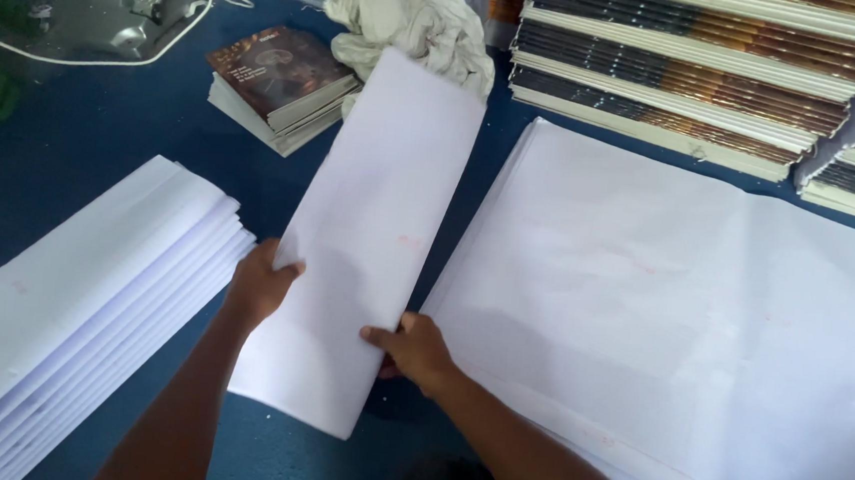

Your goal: The person folds large white lined paper sheets in half, aligns the edges, and presses the crease with a small wooden block. The folded sheets are stacked to the left.

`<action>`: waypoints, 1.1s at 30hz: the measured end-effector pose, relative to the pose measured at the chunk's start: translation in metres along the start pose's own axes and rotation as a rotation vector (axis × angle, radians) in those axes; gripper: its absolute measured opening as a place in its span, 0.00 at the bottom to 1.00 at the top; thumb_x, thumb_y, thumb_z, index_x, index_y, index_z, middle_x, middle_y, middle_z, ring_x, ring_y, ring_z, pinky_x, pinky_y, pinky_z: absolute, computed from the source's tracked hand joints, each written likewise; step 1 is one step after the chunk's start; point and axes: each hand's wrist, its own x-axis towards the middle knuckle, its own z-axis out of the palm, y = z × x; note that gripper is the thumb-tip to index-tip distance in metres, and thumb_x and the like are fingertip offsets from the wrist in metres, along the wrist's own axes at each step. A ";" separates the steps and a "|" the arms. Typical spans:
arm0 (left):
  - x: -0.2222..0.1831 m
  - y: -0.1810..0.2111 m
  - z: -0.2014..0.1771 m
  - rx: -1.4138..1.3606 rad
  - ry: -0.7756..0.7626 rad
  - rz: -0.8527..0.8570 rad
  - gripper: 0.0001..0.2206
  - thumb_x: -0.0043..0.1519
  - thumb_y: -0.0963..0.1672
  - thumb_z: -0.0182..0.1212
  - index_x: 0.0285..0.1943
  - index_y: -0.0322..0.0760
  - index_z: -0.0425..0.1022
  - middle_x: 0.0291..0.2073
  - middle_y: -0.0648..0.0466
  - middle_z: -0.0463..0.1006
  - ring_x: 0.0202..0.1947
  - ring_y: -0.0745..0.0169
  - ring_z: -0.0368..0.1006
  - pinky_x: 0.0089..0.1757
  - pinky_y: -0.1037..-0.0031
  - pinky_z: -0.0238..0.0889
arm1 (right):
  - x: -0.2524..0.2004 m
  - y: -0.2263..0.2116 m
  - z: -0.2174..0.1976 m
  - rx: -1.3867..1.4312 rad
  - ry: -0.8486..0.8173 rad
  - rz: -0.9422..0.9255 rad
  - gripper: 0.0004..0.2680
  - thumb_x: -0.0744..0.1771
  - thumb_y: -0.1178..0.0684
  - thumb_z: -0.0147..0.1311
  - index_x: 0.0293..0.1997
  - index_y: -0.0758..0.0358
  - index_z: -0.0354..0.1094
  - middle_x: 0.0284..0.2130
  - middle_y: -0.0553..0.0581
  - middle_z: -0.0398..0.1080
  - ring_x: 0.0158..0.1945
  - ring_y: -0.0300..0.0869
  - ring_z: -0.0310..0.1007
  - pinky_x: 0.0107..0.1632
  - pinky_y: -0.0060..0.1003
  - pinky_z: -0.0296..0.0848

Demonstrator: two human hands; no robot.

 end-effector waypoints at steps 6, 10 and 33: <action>-0.014 -0.056 0.014 -0.028 -0.166 -0.211 0.27 0.63 0.48 0.62 0.70 0.31 0.65 0.63 0.36 0.72 0.64 0.37 0.68 0.61 0.52 0.61 | 0.014 0.040 0.010 -0.093 -0.201 0.201 0.14 0.64 0.52 0.65 0.44 0.75 0.68 0.35 0.68 0.77 0.34 0.48 0.80 0.36 0.39 0.84; -0.011 -0.071 0.018 -0.118 -0.307 -0.359 0.28 0.61 0.46 0.64 0.71 0.31 0.64 0.64 0.38 0.72 0.65 0.41 0.67 0.64 0.51 0.55 | 0.018 0.050 0.004 -0.055 -0.275 0.289 0.14 0.64 0.54 0.66 0.44 0.75 0.68 0.36 0.67 0.76 0.36 0.47 0.81 0.38 0.38 0.84; -0.024 0.034 0.012 0.610 -0.096 -0.205 0.28 0.59 0.45 0.67 0.69 0.36 0.64 0.67 0.41 0.63 0.68 0.43 0.59 0.57 0.44 0.60 | 0.010 0.004 -0.035 -0.169 -0.187 0.148 0.11 0.67 0.52 0.57 0.48 0.71 0.71 0.36 0.65 0.77 0.37 0.48 0.81 0.39 0.39 0.83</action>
